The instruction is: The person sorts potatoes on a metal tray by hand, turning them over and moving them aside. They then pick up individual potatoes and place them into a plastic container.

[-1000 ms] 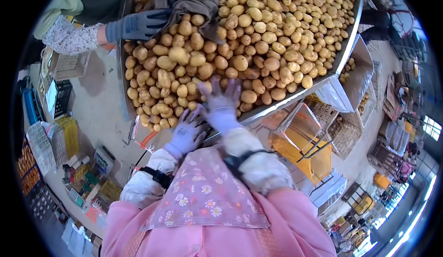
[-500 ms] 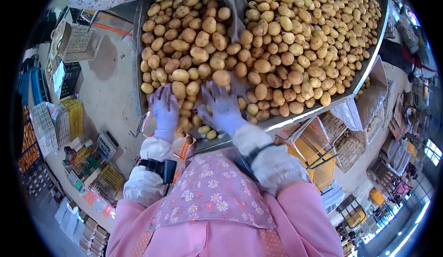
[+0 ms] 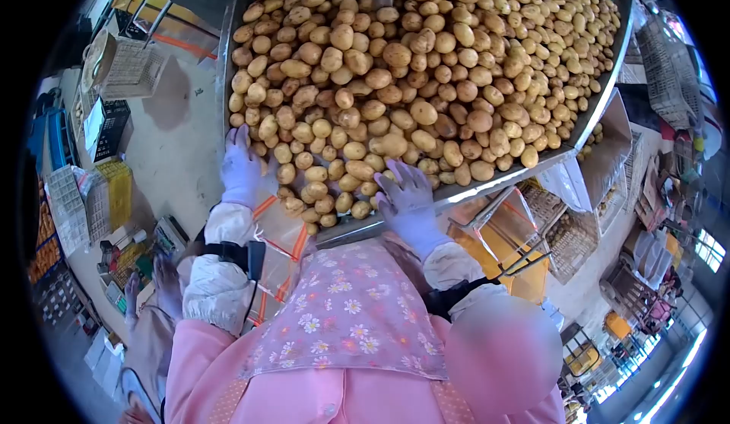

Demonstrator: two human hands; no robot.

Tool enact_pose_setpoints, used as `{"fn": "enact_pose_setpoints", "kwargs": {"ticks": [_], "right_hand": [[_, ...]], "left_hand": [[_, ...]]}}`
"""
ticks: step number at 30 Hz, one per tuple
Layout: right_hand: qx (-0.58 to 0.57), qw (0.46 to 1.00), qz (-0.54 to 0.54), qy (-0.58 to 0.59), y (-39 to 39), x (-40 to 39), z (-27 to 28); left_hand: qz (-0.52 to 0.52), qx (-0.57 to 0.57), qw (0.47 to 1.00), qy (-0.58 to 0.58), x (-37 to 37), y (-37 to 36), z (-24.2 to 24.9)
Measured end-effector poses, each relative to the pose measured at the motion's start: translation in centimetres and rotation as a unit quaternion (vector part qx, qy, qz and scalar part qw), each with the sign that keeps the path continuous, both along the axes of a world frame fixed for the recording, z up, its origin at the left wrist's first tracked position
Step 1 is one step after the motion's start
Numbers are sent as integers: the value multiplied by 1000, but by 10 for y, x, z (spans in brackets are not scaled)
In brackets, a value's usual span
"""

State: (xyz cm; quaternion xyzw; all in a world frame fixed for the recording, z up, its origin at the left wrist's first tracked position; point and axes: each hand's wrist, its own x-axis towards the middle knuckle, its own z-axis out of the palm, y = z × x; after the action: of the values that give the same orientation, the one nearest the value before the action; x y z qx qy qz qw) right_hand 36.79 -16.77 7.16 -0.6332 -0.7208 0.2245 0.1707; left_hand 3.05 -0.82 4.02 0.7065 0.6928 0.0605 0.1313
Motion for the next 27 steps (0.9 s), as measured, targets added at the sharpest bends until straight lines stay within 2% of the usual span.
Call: {"fn": "enact_pose_setpoints", "kwargs": {"ticks": [1,3,4,5,6,7,8,9,10,11,12,13,14,15,16,17,18,19,20,21,22,23,24,25,26,27], "right_hand": [[0,1000,-5,-2,-5,0,4],[-70,988,-81,107,-12,-5,17],[-122,923,-170,324,-14,-10,25],[-117,922,-176,323,-12,-16,24],[-177,752,-268,575,-14,-23,25],[-216,505,-331,767,-16,-31,26],[-242,632,-324,662,-13,-40,11],[-227,687,-340,601,-23,-24,3],[-209,736,-354,537,-35,6,1],[-94,715,-358,593,-48,49,15],[38,697,-425,576,-84,102,-3],[-60,864,-459,198,-115,173,19],[150,861,-483,58,-143,226,21],[118,797,-592,29,-163,264,41],[118,797,-591,29,-165,269,46],[156,806,-552,-145,-166,272,49],[191,789,-494,-312,-162,276,49],[183,870,-448,-98,-114,235,50],[-2,839,-521,157,-67,169,63],[77,925,-355,113,-32,124,41],[152,971,-172,64,3,87,12],[-76,949,-203,231,44,50,-13],[108,989,-99,22,72,6,-5],[57,981,-112,-151,87,-37,-13],[3,981,-102,-164,90,-56,-15],[-25,990,-49,-128,91,-60,-4]], "left_hand": [[-5,0,1000,-2,-1,0,1],[41,27,988,-144,2,0,11],[79,56,978,-183,15,-14,13],[61,-25,938,-340,33,-33,-1],[45,-110,866,-485,57,-59,-10],[-203,-140,942,-228,100,-76,41],[-325,-56,890,-315,128,-85,68],[-413,-52,882,-220,139,-90,73],[-392,-38,901,-181,134,-94,58],[-371,-25,917,-143,125,-96,37],[-368,-44,918,-138,106,-88,28],[-364,-64,920,-133,83,-79,22],[-364,-64,919,-135,61,-77,18],[-366,-54,922,-116,39,-78,17],[-367,-45,924,-95,28,-80,17],[-366,-45,925,-96,31,-80,18],[-299,-46,944,-134,37,-74,20],[-235,-48,956,-170,45,-67,23],[-242,42,951,-188,63,-55,25],[-243,79,950,-180,82,-47,25],[-243,115,948,-173,102,-41,26],[-272,58,954,-112,120,-35,44],[-289,64,952,-83,126,-44,39],[-305,71,948,-55,126,-53,30],[-299,70,950,-51,113,-62,20],[-286,23,954,-90,92,-73,9]]}}
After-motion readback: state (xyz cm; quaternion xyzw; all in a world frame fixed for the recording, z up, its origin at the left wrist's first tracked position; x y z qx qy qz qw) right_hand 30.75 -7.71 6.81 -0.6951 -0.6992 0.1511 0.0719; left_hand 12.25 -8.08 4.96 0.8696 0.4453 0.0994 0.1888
